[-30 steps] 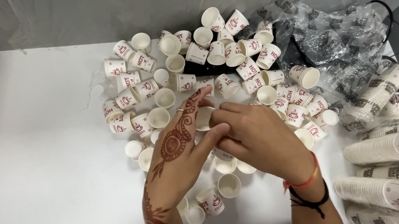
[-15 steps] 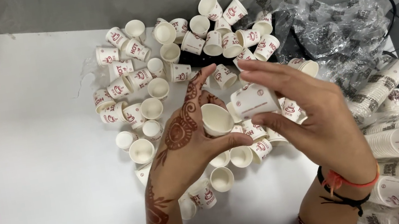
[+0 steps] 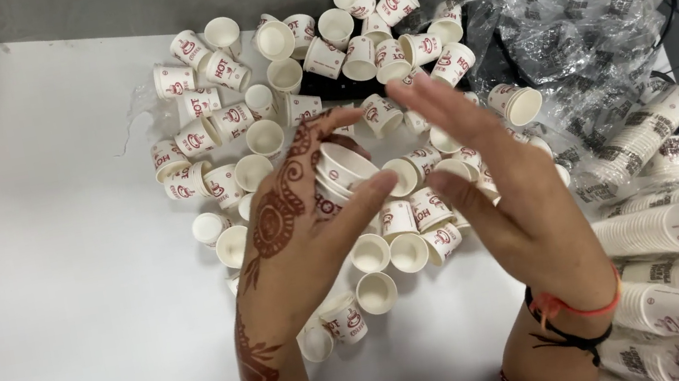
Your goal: The person gathers loose paper cups scattered on a white table and nests them one by one into stacks, holding a growing stack in one hand while picking cups with the other. They occasionally wrap a completed stack in plastic packaging material and set it aside.
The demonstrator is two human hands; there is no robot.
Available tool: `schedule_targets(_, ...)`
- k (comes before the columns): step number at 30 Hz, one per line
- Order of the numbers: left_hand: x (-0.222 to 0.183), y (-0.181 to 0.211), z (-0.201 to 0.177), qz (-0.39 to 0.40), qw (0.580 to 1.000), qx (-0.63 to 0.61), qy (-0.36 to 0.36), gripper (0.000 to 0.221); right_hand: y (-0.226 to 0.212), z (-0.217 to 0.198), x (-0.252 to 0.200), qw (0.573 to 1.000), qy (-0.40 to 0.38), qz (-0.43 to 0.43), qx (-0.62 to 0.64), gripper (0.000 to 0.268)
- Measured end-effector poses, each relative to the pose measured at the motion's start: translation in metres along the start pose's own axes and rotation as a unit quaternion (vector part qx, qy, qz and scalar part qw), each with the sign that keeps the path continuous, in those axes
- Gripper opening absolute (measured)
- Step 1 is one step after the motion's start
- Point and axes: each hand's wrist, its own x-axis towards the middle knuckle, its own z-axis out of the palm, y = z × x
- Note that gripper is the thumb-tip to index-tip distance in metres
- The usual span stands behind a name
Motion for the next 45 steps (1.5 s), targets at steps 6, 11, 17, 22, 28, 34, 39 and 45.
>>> schedule_targets(6,-0.012,0.010,-0.012,-0.005,0.997,-0.007,0.075,0.027,0.055,0.051,-0.031,0.950,0.305,0.051,0.042,0.030)
schedule_targets(11,-0.031,0.011,-0.022,0.005,0.989,-0.081,0.121,0.021,0.088,0.121,-0.101,0.894,0.424,0.074,-0.127,0.021)
schedule_targets(17,-0.049,0.022,-0.025,0.061,0.982,-0.081,0.158,0.021,0.097,0.143,-0.147,0.926,0.317,0.030,-0.200,0.038)
schedule_targets(22,-0.051,0.029,-0.028,0.038,0.980,-0.017,0.194,0.018,0.099,0.139,-0.137,0.939,0.184,0.143,-0.252,0.060)
schedule_targets(28,-0.042,0.035,-0.024,0.011,0.983,-0.011,0.182,0.020,0.105,0.136,-0.134,0.925,0.222,0.180,-0.251,0.056)
schedule_targets(34,-0.039,0.033,-0.018,-0.011,0.987,0.007,0.158,0.023,0.120,0.131,-0.138,0.919,0.239,0.179,-0.258,0.047)
schedule_targets(39,-0.048,0.045,-0.018,0.016,0.983,0.060,0.171,0.026,0.132,0.134,-0.141,0.918,0.266,0.144,-0.257,0.046)
schedule_targets(45,-0.051,0.047,-0.016,0.008,0.986,0.036,0.164,0.029,0.140,0.133,-0.133,0.912,0.298,0.119,-0.257,0.034)
